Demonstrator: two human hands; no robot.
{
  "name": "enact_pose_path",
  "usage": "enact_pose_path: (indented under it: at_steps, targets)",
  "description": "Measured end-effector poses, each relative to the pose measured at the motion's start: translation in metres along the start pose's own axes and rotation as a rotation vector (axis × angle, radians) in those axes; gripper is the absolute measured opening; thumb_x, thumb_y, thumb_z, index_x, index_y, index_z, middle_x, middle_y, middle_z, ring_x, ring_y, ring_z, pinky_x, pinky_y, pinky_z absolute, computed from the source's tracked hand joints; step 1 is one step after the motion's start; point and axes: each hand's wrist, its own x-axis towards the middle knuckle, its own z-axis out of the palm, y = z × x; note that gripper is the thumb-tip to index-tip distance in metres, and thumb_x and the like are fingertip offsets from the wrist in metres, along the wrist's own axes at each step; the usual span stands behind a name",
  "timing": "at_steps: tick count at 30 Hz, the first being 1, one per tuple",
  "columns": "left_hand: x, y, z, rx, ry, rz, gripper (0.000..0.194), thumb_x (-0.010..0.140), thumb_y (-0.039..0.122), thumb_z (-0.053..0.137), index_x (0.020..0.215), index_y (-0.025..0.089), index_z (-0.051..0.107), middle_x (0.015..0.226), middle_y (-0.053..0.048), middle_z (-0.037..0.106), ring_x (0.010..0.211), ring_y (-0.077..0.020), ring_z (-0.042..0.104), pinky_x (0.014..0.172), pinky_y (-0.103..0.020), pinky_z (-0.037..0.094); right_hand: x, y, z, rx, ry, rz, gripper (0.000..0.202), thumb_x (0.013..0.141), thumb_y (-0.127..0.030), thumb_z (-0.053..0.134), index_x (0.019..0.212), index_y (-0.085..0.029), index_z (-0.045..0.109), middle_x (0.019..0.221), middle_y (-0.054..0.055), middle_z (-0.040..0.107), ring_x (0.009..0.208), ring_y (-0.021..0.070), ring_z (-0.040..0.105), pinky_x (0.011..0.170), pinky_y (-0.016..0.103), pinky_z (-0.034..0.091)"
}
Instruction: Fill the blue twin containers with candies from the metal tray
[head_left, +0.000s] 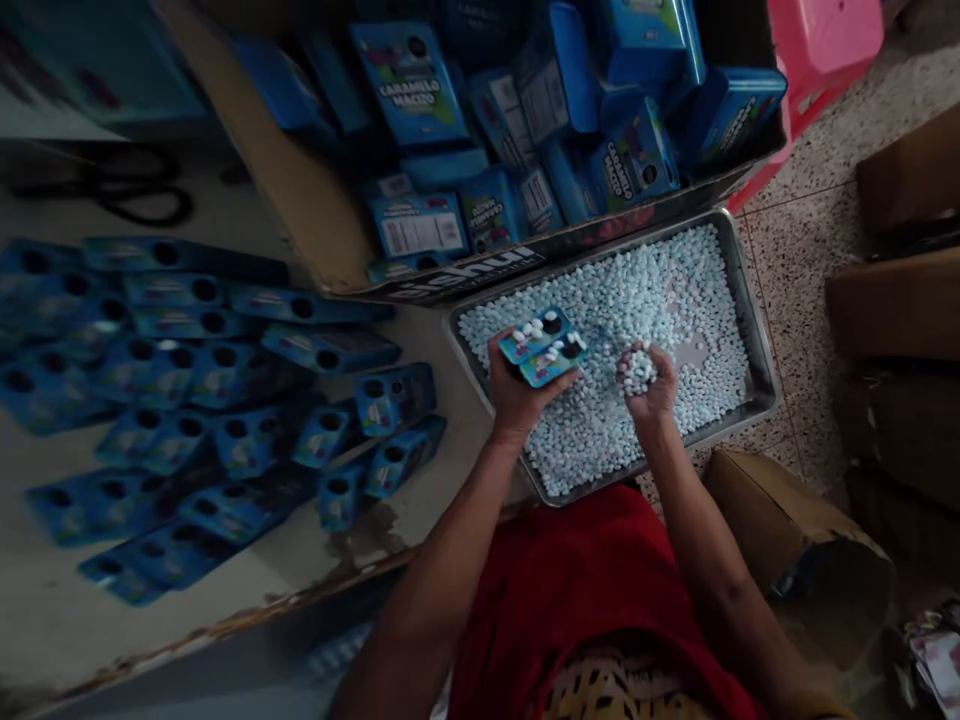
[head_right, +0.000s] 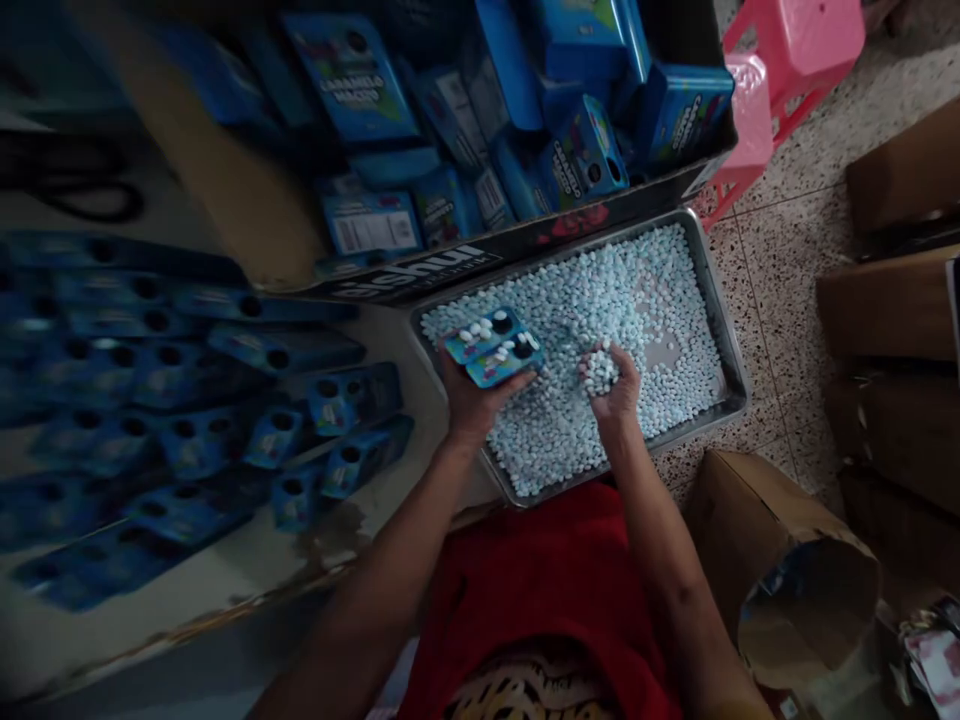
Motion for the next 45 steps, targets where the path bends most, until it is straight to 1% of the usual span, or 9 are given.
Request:
enact_pose_path:
  at_steps: [5,11,19,23,28,35,39,42,45]
  targets:
    - [-0.006,0.009,-0.03,0.074,-0.138,0.12,0.083,0.066,0.066,0.099,0.13,0.028,0.064,0.129,-0.008,0.075,0.121,-0.0338,0.075,0.107,-0.054,0.062,-0.032,-0.032,0.019,0.177,-0.287,0.126,0.032,0.075,-0.047,0.082,0.081,-0.025,0.06,0.071,-0.003,0.063,0.062,0.0123,0.057,0.053,0.025,0.05]
    - [-0.007,0.008,-0.017,0.077,-0.095,0.057,0.088,0.061,0.059,0.103,0.133,0.027,0.062,0.126,-0.009,0.075,0.117,-0.0318,0.076,0.104,-0.05,0.064,-0.045,-0.046,0.061,0.152,-0.359,-0.009,0.026,0.079,-0.044,0.079,0.095,-0.028,0.066,0.075,-0.003,0.062,0.067,0.0141,0.056,0.064,0.03,0.052]
    - [-0.007,0.022,-0.014,0.089,-0.129,0.084,0.087,0.063,0.045,0.104,0.136,0.024,0.06,0.129,-0.007,0.075,0.117,-0.0274,0.076,0.104,-0.039,0.063,-0.056,-0.044,0.092,-0.046,-0.564,-0.266,0.038,0.088,-0.057,0.071,0.069,-0.025,0.061,0.072,0.002,0.055,0.077,0.0203,0.058,0.082,0.039,0.052]
    - [-0.01,0.026,-0.019,0.085,-0.146,-0.006,0.092,0.06,0.045,0.106,0.137,0.024,0.059,0.124,-0.006,0.077,0.114,-0.0269,0.077,0.102,-0.038,0.063,-0.049,-0.035,0.098,-0.142,-0.523,-0.422,0.039,0.095,-0.053,0.067,0.068,-0.026,0.058,0.071,0.0,0.048,0.071,0.018,0.052,0.076,0.036,0.046]
    - [-0.014,0.032,-0.029,0.092,-0.228,-0.05,0.086,0.062,0.047,0.104,0.132,0.022,0.061,0.116,-0.004,0.078,0.106,-0.0251,0.077,0.093,-0.035,0.064,-0.041,-0.031,0.106,-0.187,-0.515,-0.401,0.045,0.097,-0.062,0.059,0.071,-0.026,0.061,0.07,0.001,0.052,0.068,0.0182,0.051,0.072,0.037,0.045]
    - [0.0,0.034,-0.043,0.308,-0.296,0.103,0.082,0.063,0.043,0.102,0.134,0.024,0.064,0.125,-0.006,0.077,0.113,-0.0282,0.076,0.102,-0.039,0.06,-0.055,-0.022,0.101,-0.261,-0.538,-0.376,0.049,0.091,-0.07,0.061,0.069,-0.026,0.063,0.07,0.002,0.057,0.071,0.0208,0.057,0.078,0.039,0.05]
    - [0.011,0.026,-0.046,0.268,-0.208,0.313,0.06,0.081,0.039,0.092,0.133,0.025,0.064,0.134,-0.009,0.075,0.127,-0.0297,0.072,0.118,-0.049,0.053,-0.062,-0.023,0.089,-0.289,-0.562,-0.436,0.055,0.095,-0.077,0.051,0.08,-0.027,0.069,0.091,0.006,0.073,0.105,0.0285,0.072,0.112,0.053,0.051]
    - [0.019,0.017,-0.047,0.158,-0.253,0.481,0.052,0.088,0.037,0.088,0.133,0.029,0.064,0.137,-0.009,0.075,0.134,-0.0313,0.071,0.129,-0.061,0.042,-0.037,-0.037,0.058,-0.463,-0.473,-0.552,0.056,0.101,-0.075,0.044,0.098,-0.027,0.073,0.134,0.008,0.073,0.141,0.0313,0.062,0.125,0.062,0.042]
    - [0.022,0.008,-0.044,-0.057,-0.234,0.389,0.068,0.081,0.045,0.095,0.138,0.032,0.061,0.137,-0.009,0.075,0.14,-0.0338,0.068,0.122,-0.062,0.05,0.014,-0.052,0.022,-0.943,-0.241,-0.707,0.05,0.099,-0.07,0.054,0.119,-0.028,0.073,0.154,0.01,0.063,0.151,0.0325,0.052,0.127,0.064,0.038]
